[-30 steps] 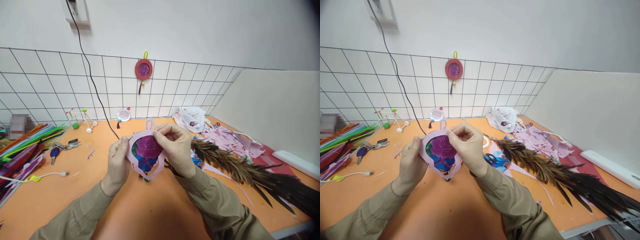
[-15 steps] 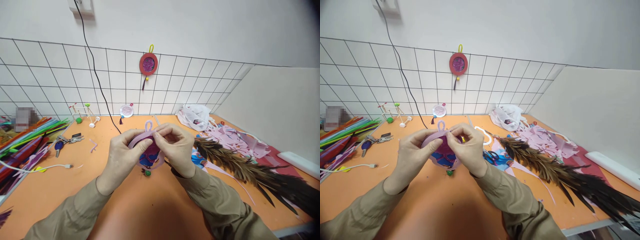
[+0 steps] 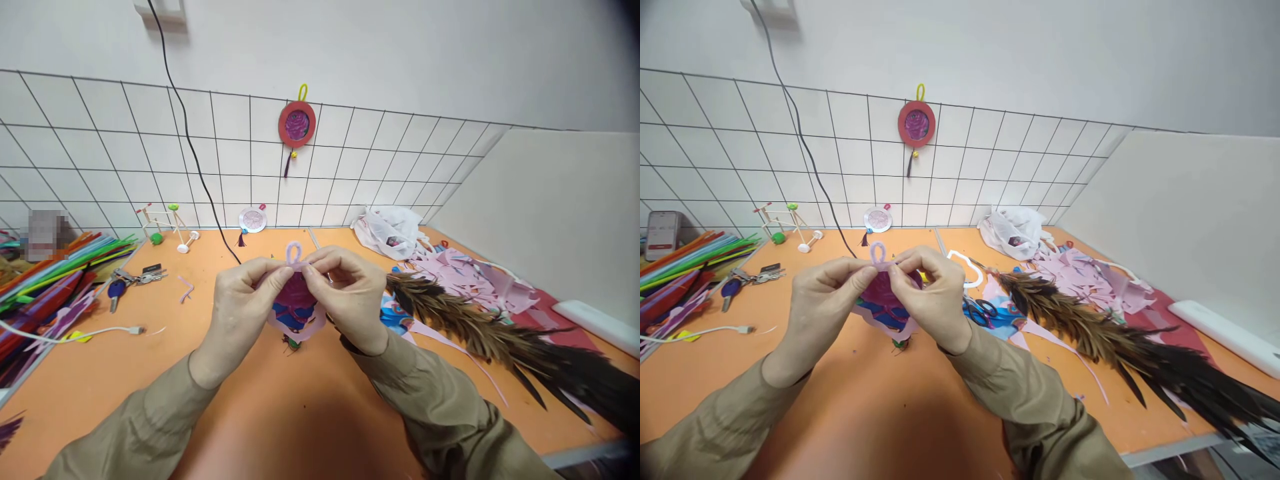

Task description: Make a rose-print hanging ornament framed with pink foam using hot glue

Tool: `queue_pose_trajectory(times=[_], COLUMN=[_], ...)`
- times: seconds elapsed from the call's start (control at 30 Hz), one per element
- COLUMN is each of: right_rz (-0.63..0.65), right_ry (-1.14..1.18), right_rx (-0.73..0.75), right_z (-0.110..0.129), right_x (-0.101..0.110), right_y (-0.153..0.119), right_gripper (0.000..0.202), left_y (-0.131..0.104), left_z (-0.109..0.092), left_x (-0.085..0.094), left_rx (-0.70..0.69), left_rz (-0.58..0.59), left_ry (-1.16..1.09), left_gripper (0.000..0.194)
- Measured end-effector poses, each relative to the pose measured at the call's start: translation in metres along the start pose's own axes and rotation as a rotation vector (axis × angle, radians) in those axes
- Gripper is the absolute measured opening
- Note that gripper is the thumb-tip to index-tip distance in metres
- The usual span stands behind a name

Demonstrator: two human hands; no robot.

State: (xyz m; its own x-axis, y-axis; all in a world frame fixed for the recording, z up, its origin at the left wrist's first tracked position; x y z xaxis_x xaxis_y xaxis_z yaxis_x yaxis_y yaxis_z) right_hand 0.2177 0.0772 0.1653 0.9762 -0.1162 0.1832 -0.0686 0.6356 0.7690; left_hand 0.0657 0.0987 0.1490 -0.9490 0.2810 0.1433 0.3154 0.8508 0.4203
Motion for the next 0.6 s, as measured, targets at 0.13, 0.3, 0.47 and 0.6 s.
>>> queue_pose_trajectory(times=[0.13, 0.3, 0.47, 0.6], right_rz=[-0.005, 0.000, 0.018, 0.026], right_ry=[-0.005, 0.010, 0.009, 0.020], right_rx=[0.000, -0.018, -0.068, -0.076], right_z=[0.0006, 0.0007, -0.0032, -0.0051], right_x=[-0.0003, -0.0011, -0.0015, -0.0007], right_y=[0.0000, -0.0003, -0.0007, -0.0012], right_gripper=[0.021, 0.021, 0.019, 0.017], left_y=[0.0013, 0.0037, 0.0035, 0.0029], left_z=[0.0022, 0.0053, 0.0063, 0.0057], left_x=[-0.0002, 0.0007, 0.0008, 0.0017], left_rx=[0.045, 0.089, 0.105, 0.096], left_rz=[0.007, 0.003, 0.005, -0.003], left_ry=[-0.032, -0.078, -0.100, -0.099], left_gripper=[0.024, 0.026, 0.028, 0.028])
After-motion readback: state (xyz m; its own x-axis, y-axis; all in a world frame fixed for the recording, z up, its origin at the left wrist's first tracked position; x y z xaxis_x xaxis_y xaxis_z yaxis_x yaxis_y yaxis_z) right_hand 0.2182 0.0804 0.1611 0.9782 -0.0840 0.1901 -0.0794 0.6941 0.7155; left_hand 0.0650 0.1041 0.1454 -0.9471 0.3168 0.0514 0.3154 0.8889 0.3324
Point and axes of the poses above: each hand's wrist, its own y-axis towards the middle knuckle, its own x-axis out of the back of the hand, z = x × y, the point moved 8 cm from there along y, towards the middle knuckle, and after that the axes turned 13 degrees about z, right-handed, at the moved point
